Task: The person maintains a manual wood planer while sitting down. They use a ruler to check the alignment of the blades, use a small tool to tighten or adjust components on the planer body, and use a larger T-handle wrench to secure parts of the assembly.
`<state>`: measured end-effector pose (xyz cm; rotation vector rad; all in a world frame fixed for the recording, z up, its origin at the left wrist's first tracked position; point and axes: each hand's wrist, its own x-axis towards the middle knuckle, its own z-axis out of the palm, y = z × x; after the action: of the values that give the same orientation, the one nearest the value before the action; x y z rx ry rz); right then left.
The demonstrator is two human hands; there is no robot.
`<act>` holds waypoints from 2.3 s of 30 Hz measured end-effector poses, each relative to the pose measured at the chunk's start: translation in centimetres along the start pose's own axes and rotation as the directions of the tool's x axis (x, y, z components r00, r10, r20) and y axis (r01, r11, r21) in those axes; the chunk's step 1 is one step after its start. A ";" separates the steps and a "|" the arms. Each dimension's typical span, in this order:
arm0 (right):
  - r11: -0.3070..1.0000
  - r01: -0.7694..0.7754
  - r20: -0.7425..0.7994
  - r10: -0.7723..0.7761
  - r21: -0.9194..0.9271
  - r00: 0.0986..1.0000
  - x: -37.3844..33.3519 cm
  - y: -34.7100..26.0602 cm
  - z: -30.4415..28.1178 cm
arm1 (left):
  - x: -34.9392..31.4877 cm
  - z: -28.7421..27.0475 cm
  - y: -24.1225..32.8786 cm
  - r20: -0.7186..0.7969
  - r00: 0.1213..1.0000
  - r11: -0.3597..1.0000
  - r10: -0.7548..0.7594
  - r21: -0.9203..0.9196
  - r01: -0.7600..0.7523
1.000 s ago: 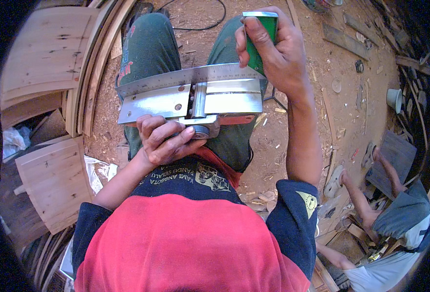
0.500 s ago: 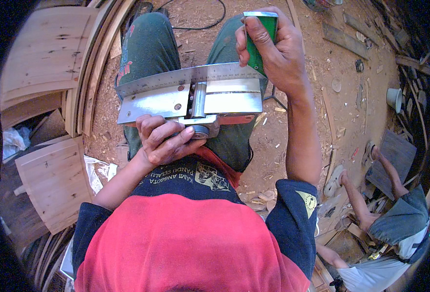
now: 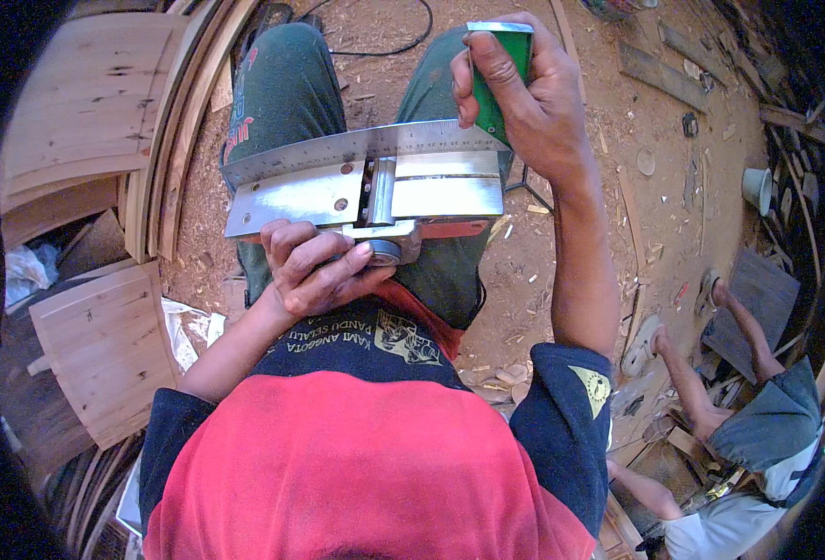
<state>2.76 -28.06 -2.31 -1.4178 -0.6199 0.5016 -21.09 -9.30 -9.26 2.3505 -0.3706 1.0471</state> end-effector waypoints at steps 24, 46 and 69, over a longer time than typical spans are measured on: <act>1.000 -0.017 0.016 0.017 -0.004 1.000 0.0 0.1 -0.3 | 0.0 -0.1 0.0 0.022 1.000 1.000 0.002 0.001 -0.002; 0.999 -0.028 -0.005 0.028 0.038 1.000 0.2 0.4 -0.3 | 0.1 -0.2 0.2 0.043 0.999 1.000 -0.013 0.014 0.013; 0.631 -0.280 -0.356 0.006 -0.723 0.934 1.8 4.0 -6.3 | 0.0 0.1 0.1 0.010 1.000 1.000 -0.029 -0.006 0.029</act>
<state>8.41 -31.18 -6.40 -2.3375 -0.4567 0.0890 -21.07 -9.46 -9.28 2.3499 -0.3419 1.0200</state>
